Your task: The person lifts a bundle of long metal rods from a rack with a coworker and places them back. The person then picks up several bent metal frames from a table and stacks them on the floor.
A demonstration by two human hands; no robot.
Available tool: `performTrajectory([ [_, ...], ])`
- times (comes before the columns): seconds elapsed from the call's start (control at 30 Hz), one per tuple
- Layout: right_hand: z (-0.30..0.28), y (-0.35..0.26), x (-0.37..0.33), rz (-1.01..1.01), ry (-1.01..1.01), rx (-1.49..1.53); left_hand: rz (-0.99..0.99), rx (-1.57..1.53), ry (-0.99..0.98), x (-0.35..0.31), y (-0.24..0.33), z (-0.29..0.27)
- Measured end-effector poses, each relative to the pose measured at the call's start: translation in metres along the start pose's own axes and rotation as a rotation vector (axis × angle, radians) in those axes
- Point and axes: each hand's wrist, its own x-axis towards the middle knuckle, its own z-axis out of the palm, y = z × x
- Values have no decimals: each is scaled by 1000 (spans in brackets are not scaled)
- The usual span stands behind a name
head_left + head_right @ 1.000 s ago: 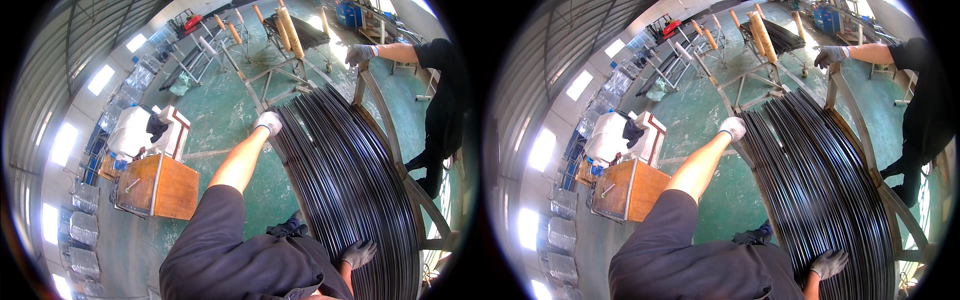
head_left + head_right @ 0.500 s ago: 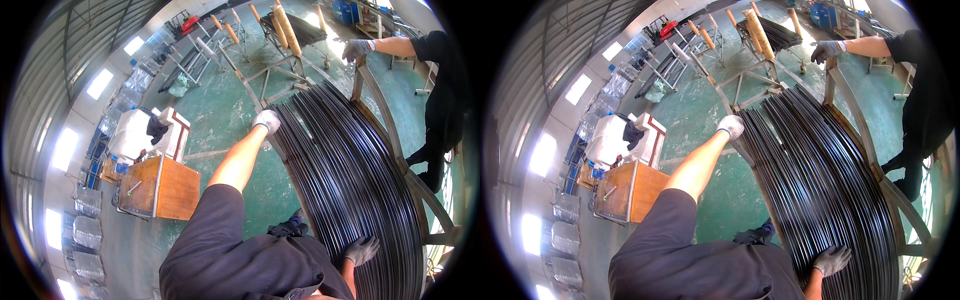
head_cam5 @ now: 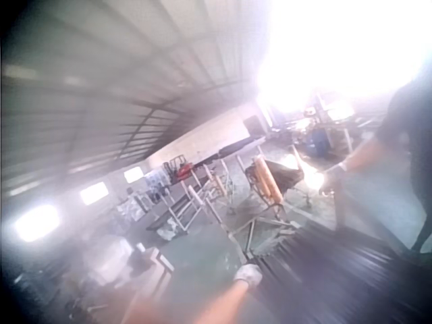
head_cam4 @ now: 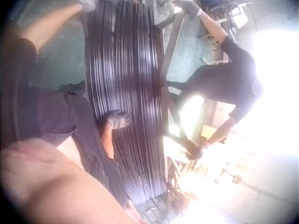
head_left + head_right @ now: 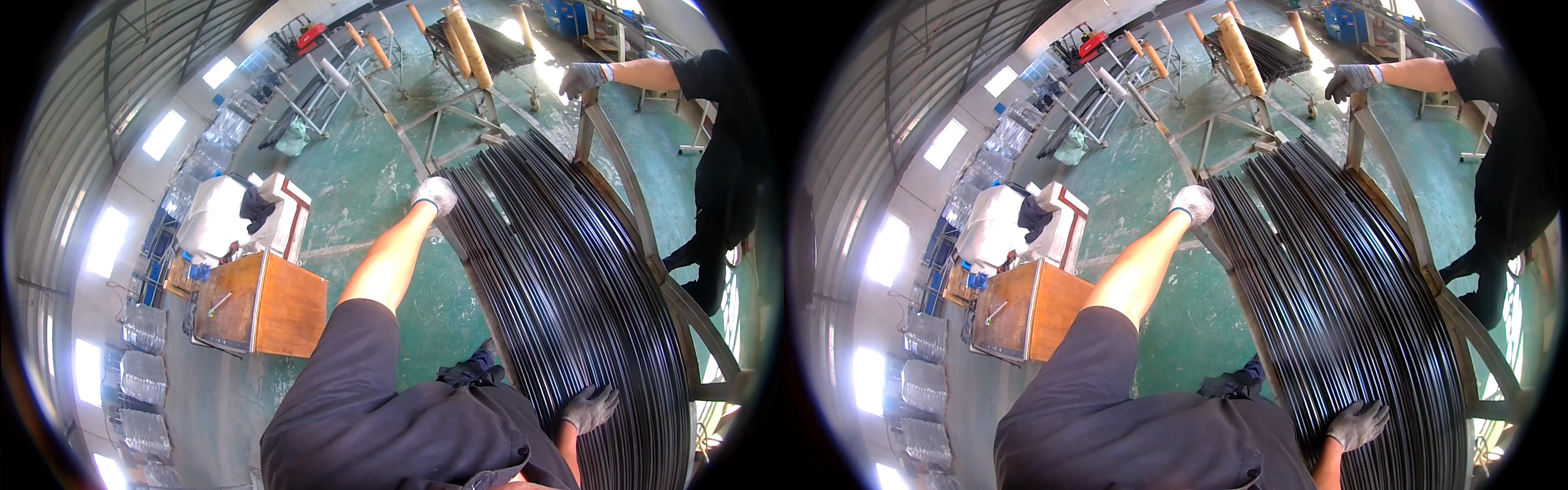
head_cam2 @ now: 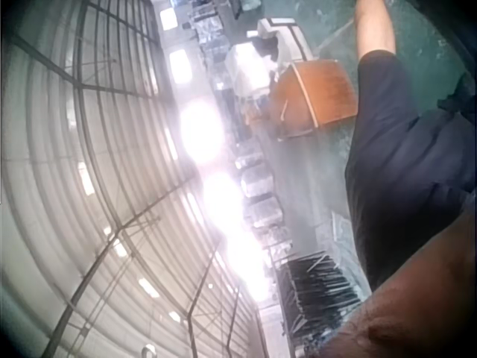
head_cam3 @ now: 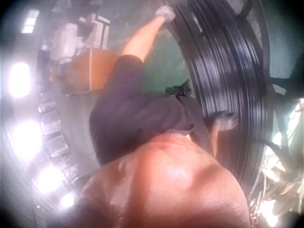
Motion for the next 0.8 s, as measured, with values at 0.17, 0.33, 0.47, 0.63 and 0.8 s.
performTrajectory([
  [0.17,6,-1,2,-17,14,-12,17,52,-13,1,-9,1],
  [0.33,8,4,3,-28,50,60,114,208,-31,0,2,-6],
  [0.47,-6,-5,5,-73,57,43,121,260,-27,7,15,-12],
  [0.63,2,-4,10,-88,122,80,95,95,18,19,-42,19],
  [0.8,15,5,7,-90,206,100,72,-46,-17,16,-17,5],
])
